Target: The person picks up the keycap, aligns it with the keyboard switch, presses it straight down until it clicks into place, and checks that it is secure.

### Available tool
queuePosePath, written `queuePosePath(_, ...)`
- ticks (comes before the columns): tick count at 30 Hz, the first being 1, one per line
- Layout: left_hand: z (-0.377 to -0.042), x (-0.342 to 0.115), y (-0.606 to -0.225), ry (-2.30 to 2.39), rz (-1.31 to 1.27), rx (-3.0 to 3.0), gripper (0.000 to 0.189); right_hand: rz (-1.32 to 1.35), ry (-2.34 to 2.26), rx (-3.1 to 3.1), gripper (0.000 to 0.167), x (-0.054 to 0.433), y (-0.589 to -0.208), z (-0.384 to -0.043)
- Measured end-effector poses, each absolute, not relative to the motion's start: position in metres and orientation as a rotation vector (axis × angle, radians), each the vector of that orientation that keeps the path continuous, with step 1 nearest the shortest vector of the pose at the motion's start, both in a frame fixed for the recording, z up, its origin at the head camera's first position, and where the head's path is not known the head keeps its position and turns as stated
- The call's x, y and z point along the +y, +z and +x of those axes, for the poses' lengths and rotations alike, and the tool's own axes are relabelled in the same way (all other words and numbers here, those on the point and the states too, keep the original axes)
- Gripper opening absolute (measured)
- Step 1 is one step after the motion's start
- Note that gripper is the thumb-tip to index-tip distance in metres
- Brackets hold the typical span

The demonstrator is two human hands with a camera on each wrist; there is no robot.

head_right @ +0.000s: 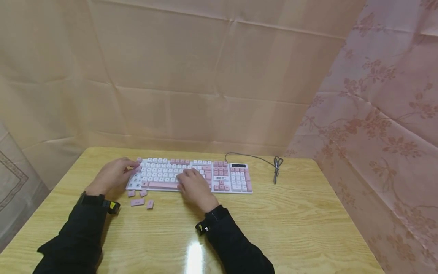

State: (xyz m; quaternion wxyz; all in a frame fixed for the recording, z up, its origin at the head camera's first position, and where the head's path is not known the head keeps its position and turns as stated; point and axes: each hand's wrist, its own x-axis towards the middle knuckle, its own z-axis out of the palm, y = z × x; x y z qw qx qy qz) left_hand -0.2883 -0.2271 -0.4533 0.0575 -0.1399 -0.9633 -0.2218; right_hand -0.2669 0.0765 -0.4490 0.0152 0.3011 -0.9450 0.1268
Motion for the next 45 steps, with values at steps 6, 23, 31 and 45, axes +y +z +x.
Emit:
queuePosePath(6,-0.2886,-0.2269,-0.4543,-0.64,-0.427,-2.9,0.03,0.935,0.398,-2.938,0.035,0.0764,-0.449,-0.2667)
queuePosePath(23,-0.2889,-0.2253,-0.4549,-0.492,-0.448,-2.853,0.028,0.94,0.382,-2.93,0.034,0.0759,-0.4503,-0.2681)
queuePosePath(31,-0.2892,-0.2278,-0.4553,-0.493,-0.472,-2.854,0.021,0.947,0.388,-2.934,0.034,0.0758,-0.4486,-0.2672)
queuePosePath(45,-0.2835,-0.2242,-0.45,-0.544,-0.363,-2.914,0.03,0.933,0.369,-2.943,0.034,0.0765,-0.4525,-0.2693)
